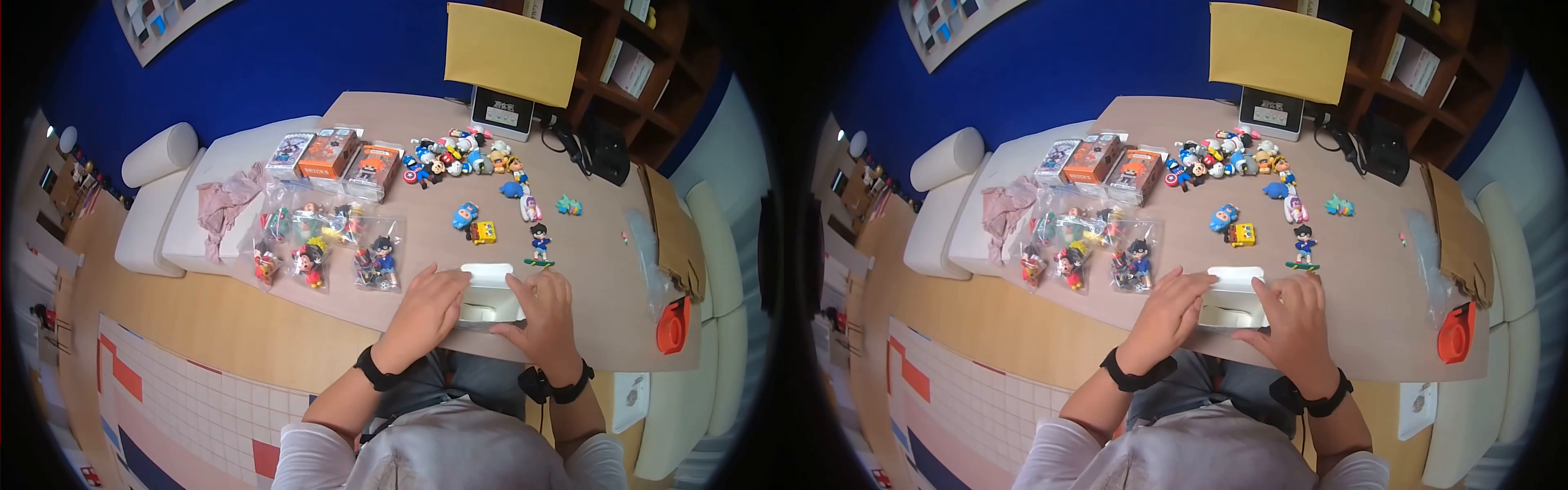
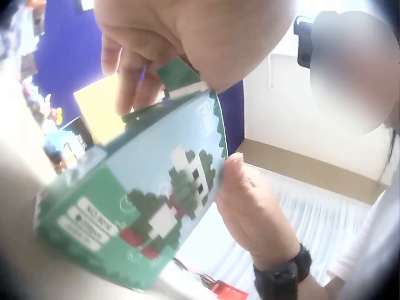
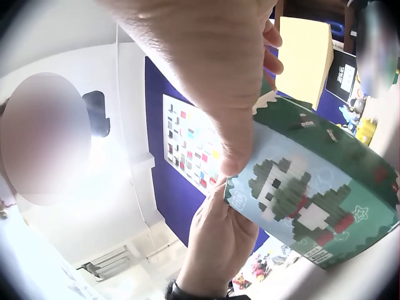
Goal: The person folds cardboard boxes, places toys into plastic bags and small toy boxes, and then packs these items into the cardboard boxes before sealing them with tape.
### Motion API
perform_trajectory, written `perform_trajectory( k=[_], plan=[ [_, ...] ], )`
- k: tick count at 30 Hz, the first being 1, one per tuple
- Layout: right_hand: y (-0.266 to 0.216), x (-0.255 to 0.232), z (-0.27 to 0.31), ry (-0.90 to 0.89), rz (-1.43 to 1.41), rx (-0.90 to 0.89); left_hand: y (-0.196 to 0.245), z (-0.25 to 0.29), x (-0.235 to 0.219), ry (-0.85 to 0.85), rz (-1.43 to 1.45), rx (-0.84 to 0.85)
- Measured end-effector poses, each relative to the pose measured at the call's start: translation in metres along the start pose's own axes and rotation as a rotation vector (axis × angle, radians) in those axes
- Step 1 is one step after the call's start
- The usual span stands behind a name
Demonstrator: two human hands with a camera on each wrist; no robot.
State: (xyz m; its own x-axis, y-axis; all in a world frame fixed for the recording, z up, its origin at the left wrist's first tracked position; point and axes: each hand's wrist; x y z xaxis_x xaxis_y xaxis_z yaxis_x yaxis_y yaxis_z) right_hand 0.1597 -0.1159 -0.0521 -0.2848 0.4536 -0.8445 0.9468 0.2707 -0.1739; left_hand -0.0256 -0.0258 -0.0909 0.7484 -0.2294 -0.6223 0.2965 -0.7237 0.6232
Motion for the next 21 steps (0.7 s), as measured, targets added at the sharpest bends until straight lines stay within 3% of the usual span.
perform_trajectory(
  k=[3, 6, 8, 10, 13, 14, 17, 21],
  plan=[
    [0.001, 0.006, 0.000, -0.002, -0.043, 0.075, -0.007, 0.008, -0.003, -0.096, 0.208, -0.156],
    [0.011, 0.026, 0.012, -0.012, -0.330, 0.182, -0.027, 0.015, -0.006, 0.115, 0.308, -0.270],
    [0.009, 0.030, 0.015, 0.006, -0.364, 0.213, -0.061, 0.010, -0.018, 0.307, 0.201, -0.363],
    [0.008, 0.034, 0.017, 0.015, -0.400, 0.229, -0.082, -0.003, -0.039, 0.377, -0.078, -0.398],
    [0.008, 0.037, 0.017, 0.011, -0.440, 0.235, -0.117, -0.008, -0.049, 0.158, -0.533, -0.435],
    [0.009, 0.038, 0.018, 0.005, -0.447, 0.243, -0.120, -0.011, -0.049, 0.094, -0.533, -0.484],
    [0.009, 0.038, 0.019, -0.007, -0.459, 0.259, -0.122, -0.019, -0.048, 0.138, -0.553, -0.496],
    [0.009, 0.037, 0.019, -0.020, -0.490, 0.277, -0.147, -0.023, -0.053, 0.017, -0.148, -0.596]
  ],
)
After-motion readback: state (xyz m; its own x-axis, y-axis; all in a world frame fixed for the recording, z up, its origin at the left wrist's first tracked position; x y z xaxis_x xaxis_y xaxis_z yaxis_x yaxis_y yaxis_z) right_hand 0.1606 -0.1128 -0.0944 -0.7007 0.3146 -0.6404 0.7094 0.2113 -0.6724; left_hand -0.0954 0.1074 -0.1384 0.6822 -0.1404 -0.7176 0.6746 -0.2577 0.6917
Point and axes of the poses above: each hand's wrist, its own z-axis away from the middle knuckle, its own x-axis out of the palm, y = z × x, and after that the axes turned 4 degrees about -z, right-handed
